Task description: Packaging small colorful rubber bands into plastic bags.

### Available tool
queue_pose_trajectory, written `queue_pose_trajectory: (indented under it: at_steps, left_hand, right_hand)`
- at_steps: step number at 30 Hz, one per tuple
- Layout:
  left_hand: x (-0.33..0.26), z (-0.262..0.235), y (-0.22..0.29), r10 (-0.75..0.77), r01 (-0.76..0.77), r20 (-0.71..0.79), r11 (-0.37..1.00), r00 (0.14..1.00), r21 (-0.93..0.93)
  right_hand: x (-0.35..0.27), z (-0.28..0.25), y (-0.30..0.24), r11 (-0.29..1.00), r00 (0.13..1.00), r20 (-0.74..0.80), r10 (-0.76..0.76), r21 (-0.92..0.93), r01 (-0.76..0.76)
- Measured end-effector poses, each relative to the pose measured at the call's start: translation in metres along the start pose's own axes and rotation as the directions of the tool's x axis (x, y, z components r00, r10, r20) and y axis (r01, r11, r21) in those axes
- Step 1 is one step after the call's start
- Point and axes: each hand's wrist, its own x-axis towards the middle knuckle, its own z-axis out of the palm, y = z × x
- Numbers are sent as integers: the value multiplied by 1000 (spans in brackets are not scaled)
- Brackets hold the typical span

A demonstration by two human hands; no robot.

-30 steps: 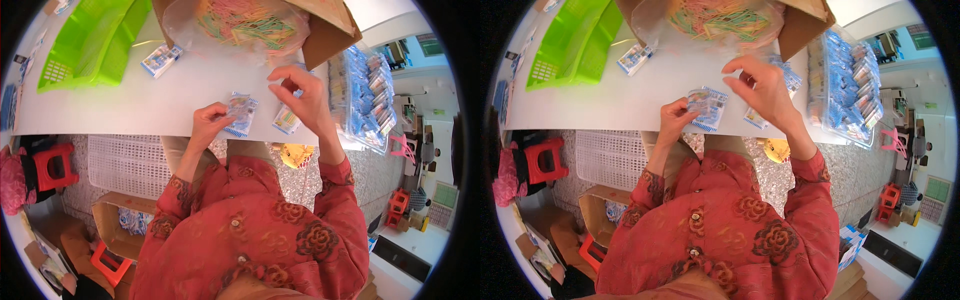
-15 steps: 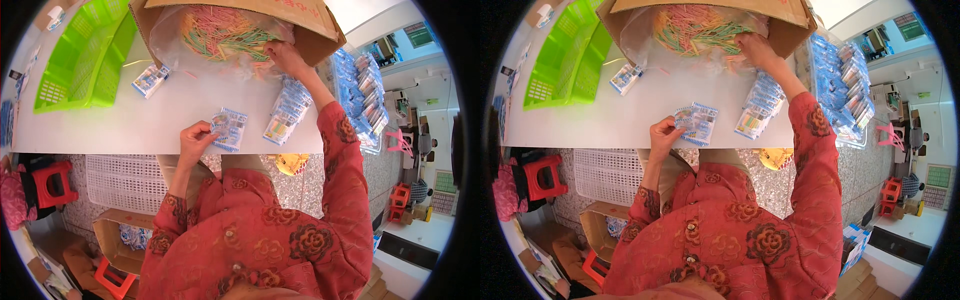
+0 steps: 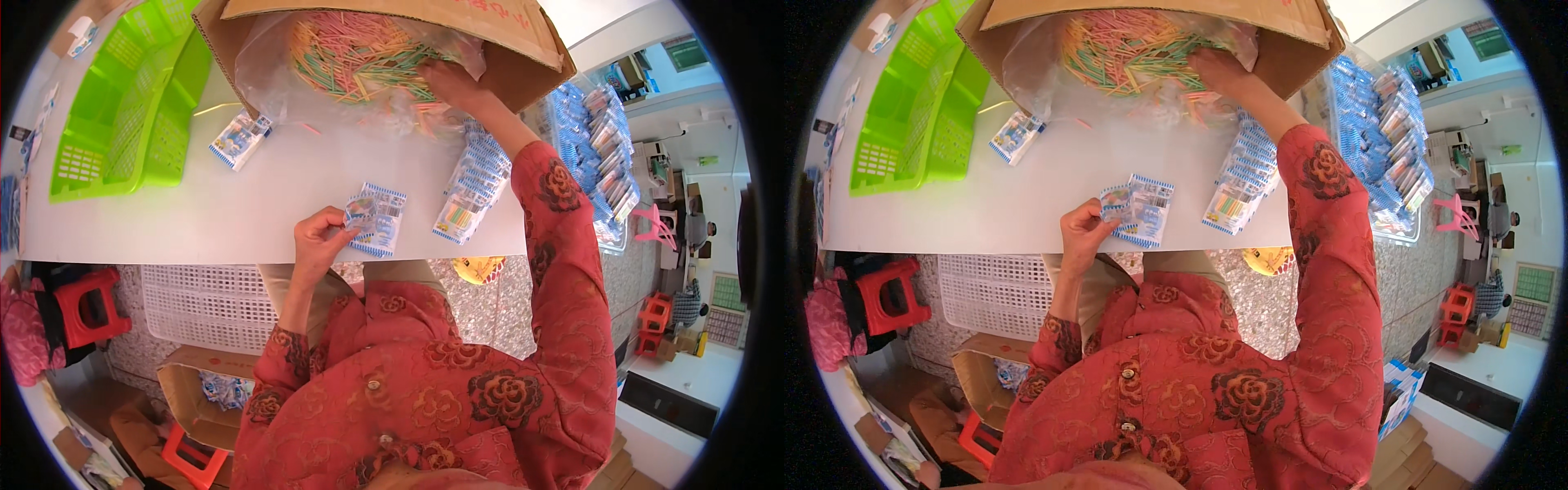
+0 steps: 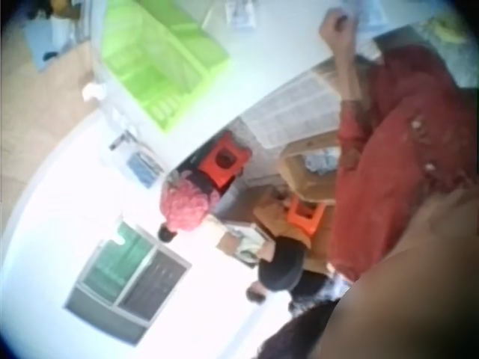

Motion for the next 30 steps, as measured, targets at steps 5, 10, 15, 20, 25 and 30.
queue_pose_trajectory:
  at_steps: [5, 10, 15, 20, 25, 30]
  left_hand:
    - [0, 1, -1, -8, 8, 7, 999, 1000, -49]
    - [0, 4, 3, -11, 11, -7, 999, 1000, -37]
    - [1, 6, 3, -29, 29, -14, 999, 999, -33]
    - [1, 2, 0, 3, -3, -2, 1000, 1000, -14]
    - [0, 3, 2, -10, 10, -2, 1000, 1000, -19]
    - [-1, 3, 0, -10, 10, -5, 1000, 1000, -11]
  right_hand:
    - [4, 9, -1, 995, 997, -44, -70, -71, 67]
    - [13, 5, -17, 973, 993, 42, -107, -201, 113]
    - [19, 10, -34, 959, 994, 96, 47, -284, -18]
    - [15, 8, -43, 952, 996, 58, 72, -303, -51]
    - [6, 8, -48, 950, 998, 13, 56, -307, -49]
    - [12, -3, -53, 959, 985, 137, 101, -277, -60]
